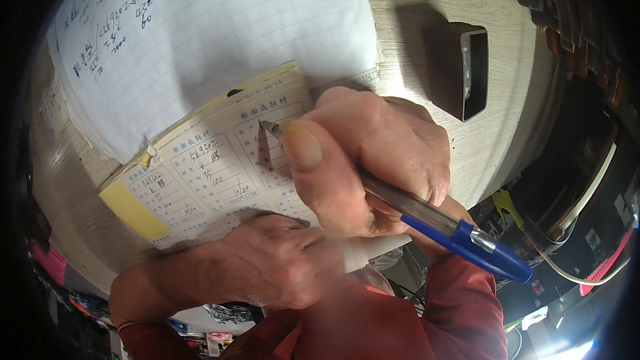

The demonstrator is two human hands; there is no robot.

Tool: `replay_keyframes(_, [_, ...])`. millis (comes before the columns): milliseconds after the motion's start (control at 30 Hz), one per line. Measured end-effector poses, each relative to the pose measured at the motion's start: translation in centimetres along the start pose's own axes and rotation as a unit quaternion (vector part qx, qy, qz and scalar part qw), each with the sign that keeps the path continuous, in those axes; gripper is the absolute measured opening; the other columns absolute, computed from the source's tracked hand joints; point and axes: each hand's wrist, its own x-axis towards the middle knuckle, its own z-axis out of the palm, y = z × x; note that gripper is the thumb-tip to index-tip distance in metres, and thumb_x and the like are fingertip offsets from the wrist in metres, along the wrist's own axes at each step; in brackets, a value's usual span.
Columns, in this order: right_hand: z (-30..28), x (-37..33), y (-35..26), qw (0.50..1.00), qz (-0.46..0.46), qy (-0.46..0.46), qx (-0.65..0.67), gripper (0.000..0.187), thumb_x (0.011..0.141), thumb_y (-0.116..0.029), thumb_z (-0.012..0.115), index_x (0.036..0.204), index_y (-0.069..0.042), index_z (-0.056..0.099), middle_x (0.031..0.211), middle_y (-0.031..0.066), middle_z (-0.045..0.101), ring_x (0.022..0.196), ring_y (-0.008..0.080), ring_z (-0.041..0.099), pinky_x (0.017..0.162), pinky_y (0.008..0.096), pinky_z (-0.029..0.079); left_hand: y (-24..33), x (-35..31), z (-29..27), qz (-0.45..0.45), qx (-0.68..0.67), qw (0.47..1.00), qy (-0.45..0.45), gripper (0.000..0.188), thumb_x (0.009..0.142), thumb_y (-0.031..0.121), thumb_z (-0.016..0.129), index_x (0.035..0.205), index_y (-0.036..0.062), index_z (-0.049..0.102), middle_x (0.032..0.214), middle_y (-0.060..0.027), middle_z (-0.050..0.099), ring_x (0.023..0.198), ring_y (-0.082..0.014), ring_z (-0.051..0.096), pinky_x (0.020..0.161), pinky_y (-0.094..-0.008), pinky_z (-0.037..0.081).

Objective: The person writes on a notepad and a sheet of paper, then flips through the notepad pages. They pick up and inspect several shoe soles and a black plastic sheet with cutouts, placing them on a table and a nearby rack.

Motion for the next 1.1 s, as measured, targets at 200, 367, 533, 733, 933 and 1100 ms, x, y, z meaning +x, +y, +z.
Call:
replay_keyframes(200, [-0.23, -0.21, -0.24, 0.997, -0.002, 0.02, -0.075, 0.035, 0.109, -0.031, 0.047, 0.089, -0.002, 0.053, 0.055, 0.0019, 0.048, 0.045, 0.0086, 0.043, 0.042, 0.0246, 0.032, 0.06, -0.02, -0.49, -0.006, -0.002, 1.0, -0.016, 0.021, 0.087, 0.02, 0.068, 0.069, 0.0086, 0.072, 0.079, -0.0099, 0.067, 0.071, -0.0207, 0.068, 0.053, -0.0335, 0.057])
replay_keyframes(367, [-0.18, -0.48, 0.04, 0.996, 0.001, 0.061, -0.068, 0.036, 0.109, -0.032, 0.046, 0.089, -0.003, 0.053, 0.053, 0.0025, 0.047, 0.044, 0.0094, 0.043, 0.041, 0.0253, 0.032, 0.05, -0.01, -0.45, 0.001, 0.018, 1.0, -0.017, 0.018, 0.086, 0.02, 0.068, 0.072, 0.0085, 0.072, 0.085, -0.0116, 0.069, 0.074, -0.0209, 0.069, 0.055, -0.0337, 0.058])
replay_keyframes(533, [-0.32, -0.56, -0.14, 0.997, 0.015, 0.041, -0.067, 0.036, 0.109, -0.032, 0.046, 0.089, -0.004, 0.054, 0.053, 0.0026, 0.046, 0.044, 0.0094, 0.043, 0.041, 0.0254, 0.032, -0.02, -0.01, -0.28, 0.002, 0.002, 1.0, -0.02, 0.016, 0.085, 0.02, 0.069, 0.074, 0.0081, 0.073, 0.086, -0.0117, 0.069, 0.075, -0.0212, 0.069, 0.055, -0.0333, 0.058])
replay_keyframes(733, [-0.23, -0.33, 0.09, 0.999, 0.002, 0.026, -0.041, 0.036, 0.109, -0.032, 0.046, 0.089, -0.004, 0.054, 0.053, 0.0027, 0.046, 0.044, 0.0095, 0.042, 0.042, 0.0255, 0.032, -0.02, -0.03, -0.64, -0.005, 0.004, 1.0, -0.03, 0.017, 0.086, 0.019, 0.068, 0.075, 0.0081, 0.073, 0.084, -0.0111, 0.069, 0.074, -0.0215, 0.069, 0.055, -0.0334, 0.058])
replay_keyframes(933, [-0.2, -0.41, 0.21, 0.998, -0.006, 0.033, -0.061, 0.036, 0.109, -0.033, 0.046, 0.088, -0.004, 0.053, 0.053, 0.003, 0.046, 0.044, 0.0095, 0.041, 0.041, 0.0255, 0.032, 0.04, 0.11, -0.7, -0.005, 0.006, 1.0, -0.022, 0.016, 0.086, 0.019, 0.068, 0.076, 0.0081, 0.073, 0.083, -0.0104, 0.07, 0.073, -0.0208, 0.069, 0.056, -0.0328, 0.057])
replay_keyframes(1100, [-0.21, -0.43, 0.27, 0.997, -0.008, 0.039, -0.07, 0.037, 0.109, -0.033, 0.045, 0.088, -0.004, 0.053, 0.054, 0.0032, 0.046, 0.044, 0.0096, 0.041, 0.041, 0.0256, 0.031, 0.04, 0.08, -0.76, -0.005, 0.012, 1.0, -0.025, 0.013, 0.085, 0.018, 0.068, 0.077, 0.0083, 0.073, 0.082, -0.0104, 0.07, 0.071, -0.0205, 0.069, 0.056, -0.0324, 0.057])
